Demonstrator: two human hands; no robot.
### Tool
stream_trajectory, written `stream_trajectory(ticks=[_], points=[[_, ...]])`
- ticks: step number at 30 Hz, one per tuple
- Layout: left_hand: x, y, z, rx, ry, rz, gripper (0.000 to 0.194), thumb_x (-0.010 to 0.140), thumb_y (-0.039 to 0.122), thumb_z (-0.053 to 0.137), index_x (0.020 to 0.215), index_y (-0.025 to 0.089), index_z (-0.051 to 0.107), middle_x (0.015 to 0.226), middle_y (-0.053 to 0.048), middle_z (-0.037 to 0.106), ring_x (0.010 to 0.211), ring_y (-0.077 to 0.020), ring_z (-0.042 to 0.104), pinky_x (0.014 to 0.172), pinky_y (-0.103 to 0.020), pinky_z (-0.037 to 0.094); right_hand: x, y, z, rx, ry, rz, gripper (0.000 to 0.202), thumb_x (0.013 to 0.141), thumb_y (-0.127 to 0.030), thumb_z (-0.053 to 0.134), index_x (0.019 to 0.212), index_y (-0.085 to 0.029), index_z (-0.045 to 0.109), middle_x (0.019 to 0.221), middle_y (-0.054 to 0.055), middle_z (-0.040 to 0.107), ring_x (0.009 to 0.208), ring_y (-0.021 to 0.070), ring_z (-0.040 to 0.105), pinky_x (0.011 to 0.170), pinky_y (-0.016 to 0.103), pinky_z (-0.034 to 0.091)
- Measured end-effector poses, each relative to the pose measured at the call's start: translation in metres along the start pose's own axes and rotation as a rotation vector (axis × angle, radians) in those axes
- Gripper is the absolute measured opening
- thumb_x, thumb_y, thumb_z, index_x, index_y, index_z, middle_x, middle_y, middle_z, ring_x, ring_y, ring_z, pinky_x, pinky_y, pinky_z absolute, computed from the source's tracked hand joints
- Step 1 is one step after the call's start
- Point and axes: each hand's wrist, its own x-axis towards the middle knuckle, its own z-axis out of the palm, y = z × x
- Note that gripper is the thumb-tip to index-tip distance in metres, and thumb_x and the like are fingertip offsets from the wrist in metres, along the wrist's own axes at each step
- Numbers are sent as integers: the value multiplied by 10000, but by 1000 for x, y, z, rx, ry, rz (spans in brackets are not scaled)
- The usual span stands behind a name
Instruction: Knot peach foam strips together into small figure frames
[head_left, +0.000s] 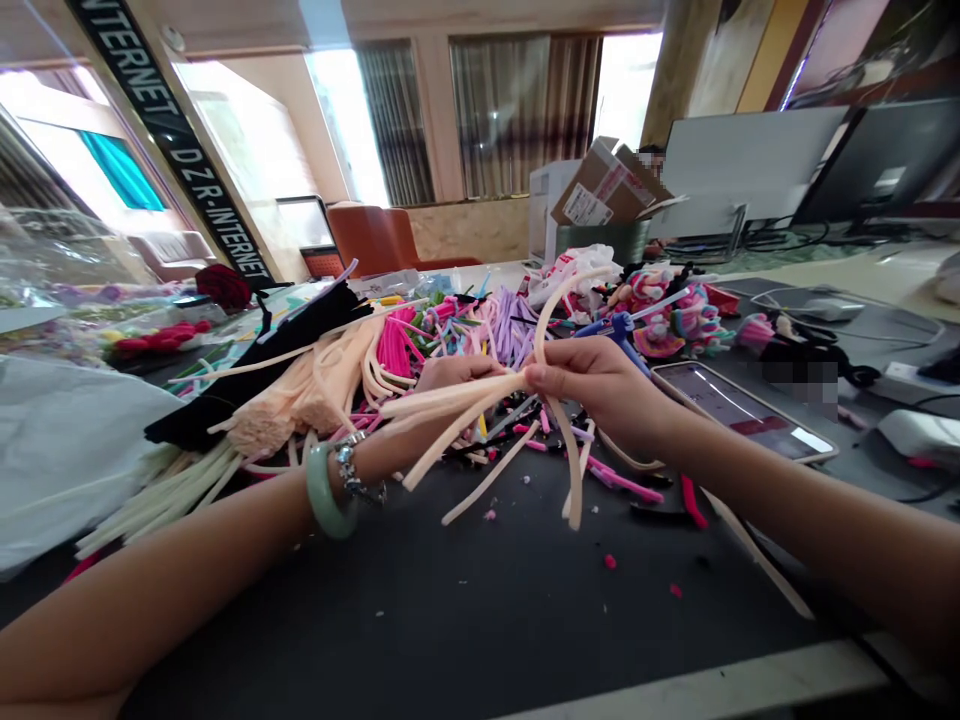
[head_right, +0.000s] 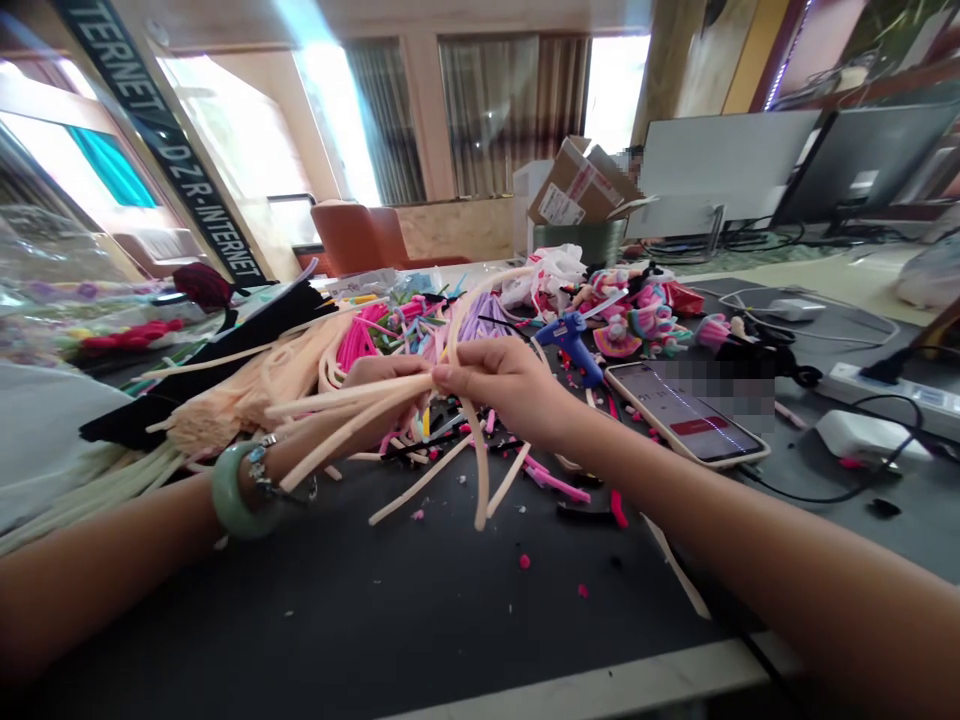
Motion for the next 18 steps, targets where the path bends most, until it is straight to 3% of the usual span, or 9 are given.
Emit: stream_trajectory(ticks=[4, 9, 12, 15, 18], points=[[5, -2, -21, -94, 85, 87, 235, 860, 282, 499, 737, 117, 612, 573, 28, 508, 545, -74, 450, 500, -194, 355, -1, -5, -4, -219, -139, 0, 341, 823, -395, 561, 596, -161, 461, 561, -55, 318, 527, 71, 284, 490, 238, 215], [-4, 18, -33, -98, 75, 92, 231, 873, 288, 501, 763, 123, 620, 563, 27, 501, 513, -72, 433, 479, -201, 340, 0, -9, -2, -553, -96, -51, 376, 836, -354, 539, 546, -170, 385, 531, -56, 310, 514, 69, 284, 491, 242, 208], [-12, 37, -29, 69, 148, 110, 288, 872, 290, 492, 654, 130, 589, 497, 33, 451, 472, -69, 393, 444, -204, 293, 2, -7, -1, -612, 3, -59, 398, 834, -369, 536, 533, -172, 367, 507, -61, 291, 499, 66, 269, 485, 244, 194], [-22, 52, -18, 175, 91, 108, 310, 905, 264, 428, 649, 144, 556, 511, 29, 494, 470, -73, 431, 464, -205, 329, 2, -4, -2, -593, 100, -70, 386, 826, -354, 537, 523, -167, 388, 504, -57, 290, 503, 68, 262, 487, 251, 178], [-31, 53, -1, 318, 60, 187, 251, 899, 172, 397, 705, 138, 553, 621, -3, 574, 574, -104, 533, 586, -228, 429, 3, 0, -2, -465, 131, -18, 336, 823, -344, 528, 553, -150, 479, 525, -43, 334, 517, 73, 277, 486, 250, 178]])
